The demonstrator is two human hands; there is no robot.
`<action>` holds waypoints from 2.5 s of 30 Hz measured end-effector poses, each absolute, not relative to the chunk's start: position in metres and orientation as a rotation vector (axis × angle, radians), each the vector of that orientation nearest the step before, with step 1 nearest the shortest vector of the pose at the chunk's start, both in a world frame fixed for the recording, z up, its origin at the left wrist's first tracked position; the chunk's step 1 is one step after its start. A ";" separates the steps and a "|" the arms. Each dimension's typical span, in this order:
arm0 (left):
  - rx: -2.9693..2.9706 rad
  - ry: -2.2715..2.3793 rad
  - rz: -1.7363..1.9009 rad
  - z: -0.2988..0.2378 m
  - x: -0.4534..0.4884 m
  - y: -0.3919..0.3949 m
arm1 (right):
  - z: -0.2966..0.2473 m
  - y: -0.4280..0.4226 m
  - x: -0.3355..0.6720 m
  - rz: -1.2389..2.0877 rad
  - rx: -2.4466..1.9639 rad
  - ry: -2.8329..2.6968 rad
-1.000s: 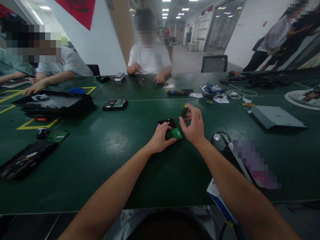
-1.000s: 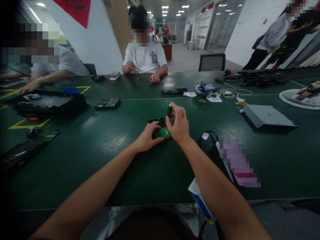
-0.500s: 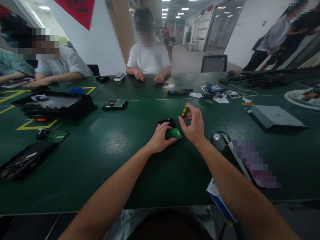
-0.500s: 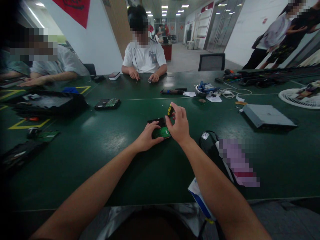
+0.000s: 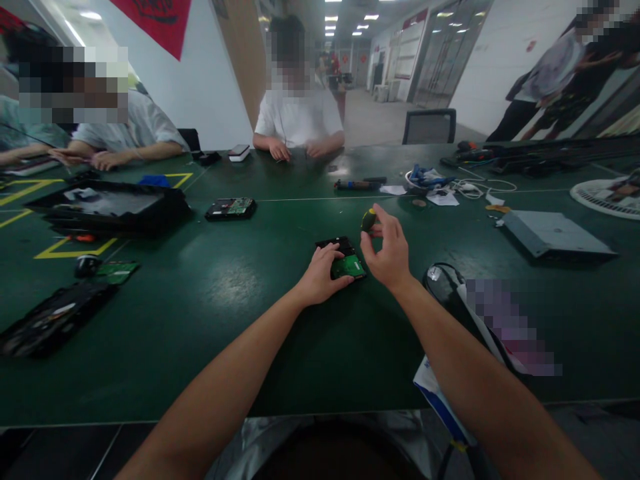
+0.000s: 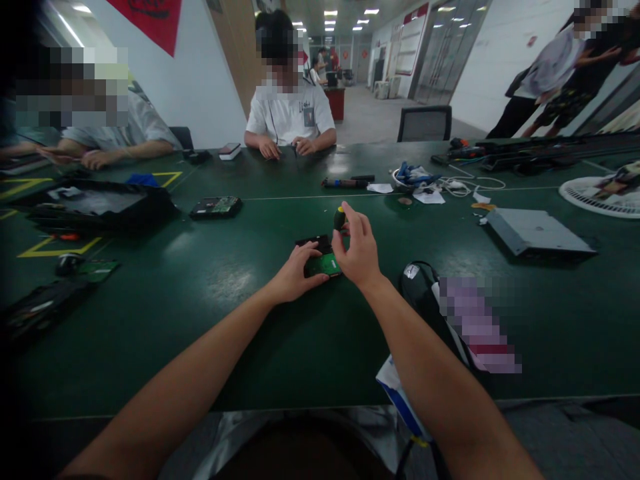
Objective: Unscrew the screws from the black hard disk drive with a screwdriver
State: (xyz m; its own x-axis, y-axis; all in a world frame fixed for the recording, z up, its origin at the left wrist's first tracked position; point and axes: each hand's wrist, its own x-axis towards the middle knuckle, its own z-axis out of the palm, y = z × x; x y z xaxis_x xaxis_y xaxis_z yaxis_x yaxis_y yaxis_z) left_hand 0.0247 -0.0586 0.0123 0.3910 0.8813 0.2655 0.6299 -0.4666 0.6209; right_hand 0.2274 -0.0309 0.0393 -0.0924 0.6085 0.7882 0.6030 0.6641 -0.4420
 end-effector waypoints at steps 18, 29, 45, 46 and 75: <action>2.232 1.301 0.813 0.011 0.025 -0.058 | 0.037 -0.028 0.228 -0.021 -0.989 -1.732; 2.236 1.295 0.785 0.010 0.023 -0.056 | 0.038 -0.028 0.228 -0.031 -0.974 -1.742; 2.236 1.313 0.757 0.011 0.023 -0.057 | 0.036 -0.027 0.228 -0.015 -0.967 -1.744; 2.236 1.313 0.757 0.012 0.023 -0.057 | 0.036 -0.027 0.228 -0.014 -0.964 -1.743; 2.258 1.313 0.803 0.006 0.025 -0.051 | 0.033 -0.023 0.231 -0.044 -1.013 -1.733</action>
State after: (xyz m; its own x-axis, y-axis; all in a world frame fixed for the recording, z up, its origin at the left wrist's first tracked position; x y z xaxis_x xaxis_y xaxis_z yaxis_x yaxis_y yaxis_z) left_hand 0.0246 -0.0515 0.0065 0.3921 0.8780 0.2746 0.6444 -0.4752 0.5991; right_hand 0.2307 -0.0232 0.0328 -0.0607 0.5999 0.7978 0.6395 0.6371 -0.4304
